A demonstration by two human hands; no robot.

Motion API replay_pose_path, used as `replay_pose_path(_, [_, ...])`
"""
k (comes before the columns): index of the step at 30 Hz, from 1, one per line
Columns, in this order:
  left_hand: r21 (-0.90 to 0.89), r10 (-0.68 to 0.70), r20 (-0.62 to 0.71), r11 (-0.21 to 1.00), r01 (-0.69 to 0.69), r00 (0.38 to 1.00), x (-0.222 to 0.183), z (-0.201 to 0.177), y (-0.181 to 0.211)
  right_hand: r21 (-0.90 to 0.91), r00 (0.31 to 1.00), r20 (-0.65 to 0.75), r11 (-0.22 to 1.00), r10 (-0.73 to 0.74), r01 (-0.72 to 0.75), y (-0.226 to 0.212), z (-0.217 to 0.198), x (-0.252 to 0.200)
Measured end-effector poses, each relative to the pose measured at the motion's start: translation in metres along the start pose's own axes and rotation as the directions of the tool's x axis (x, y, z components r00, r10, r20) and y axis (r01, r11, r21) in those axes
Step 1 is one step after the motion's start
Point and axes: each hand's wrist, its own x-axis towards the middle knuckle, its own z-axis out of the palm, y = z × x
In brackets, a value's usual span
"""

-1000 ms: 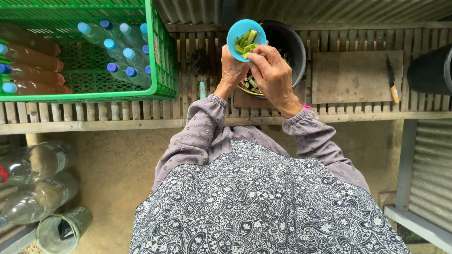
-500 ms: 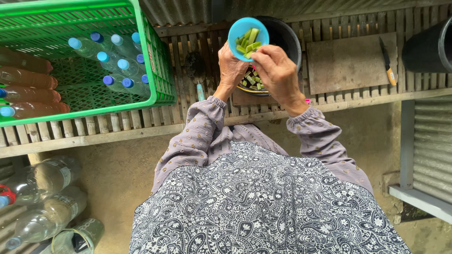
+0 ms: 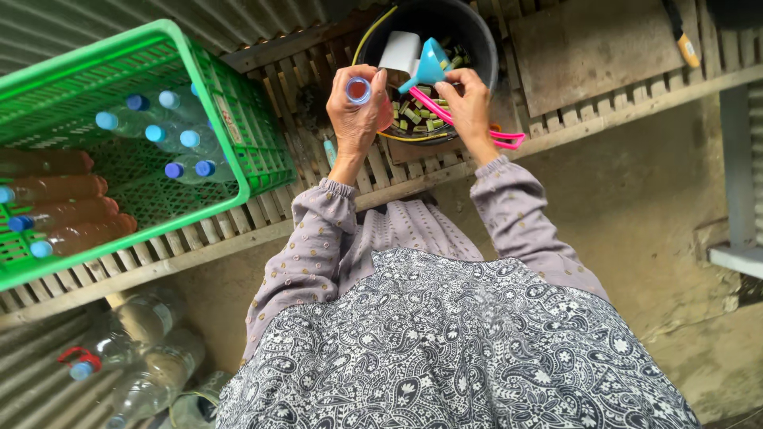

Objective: The person uses a blue funnel and a white scoop to transfer chopped green vegetables from a bucket into plastic bottles. The person then caps the bottles and places them into a green crate.

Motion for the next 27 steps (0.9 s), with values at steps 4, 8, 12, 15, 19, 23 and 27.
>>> replay_pose_path(4, [-0.017, 0.021, 0.029, 1.000, -0.021, 0.999, -0.003, -0.001, 0.000, 0.536, 0.862, 0.174, 0.688, 0.477, -0.489, 0.073, 0.035, -0.003])
replay_pose_path(8, [-0.007, 0.007, 0.043, 1.000, -0.007, 0.999, -0.003, -0.002, 0.000, 0.758, 0.741, 0.343, 0.296, 0.577, -0.581, 0.100, 0.048, -0.012])
replay_pose_path(12, [-0.005, 0.019, 0.046, 1.000, -0.018, 0.999, -0.002, -0.003, 0.000, 0.780, 0.661, 0.394, 0.148, 0.638, -0.608, 0.104, 0.054, -0.019])
replay_pose_path(15, [0.003, 0.025, 0.052, 1.000, -0.025, 0.998, -0.003, -0.004, 0.000, 0.838, 0.711, 0.237, 0.231, 0.662, -0.495, 0.104, 0.055, -0.022])
replay_pose_path(19, [-0.033, 0.019, 0.057, 0.999, -0.017, 0.998, -0.003, -0.004, -0.001, 0.779, 0.679, 0.214, 0.297, 0.702, -0.552, 0.106, 0.050, -0.020])
replay_pose_path(23, [-0.041, 0.029, 0.062, 0.999, -0.026, 0.998, -0.004, -0.007, -0.003, 0.768, 0.696, 0.206, 0.326, 0.688, -0.551, 0.098, 0.049, -0.024])
replay_pose_path(27, [-0.097, -0.012, 0.059, 0.995, 0.017, 0.998, -0.006, -0.006, -0.007, 0.763, 0.725, 0.254, 0.327, 0.641, -0.557, 0.078, 0.034, -0.029])
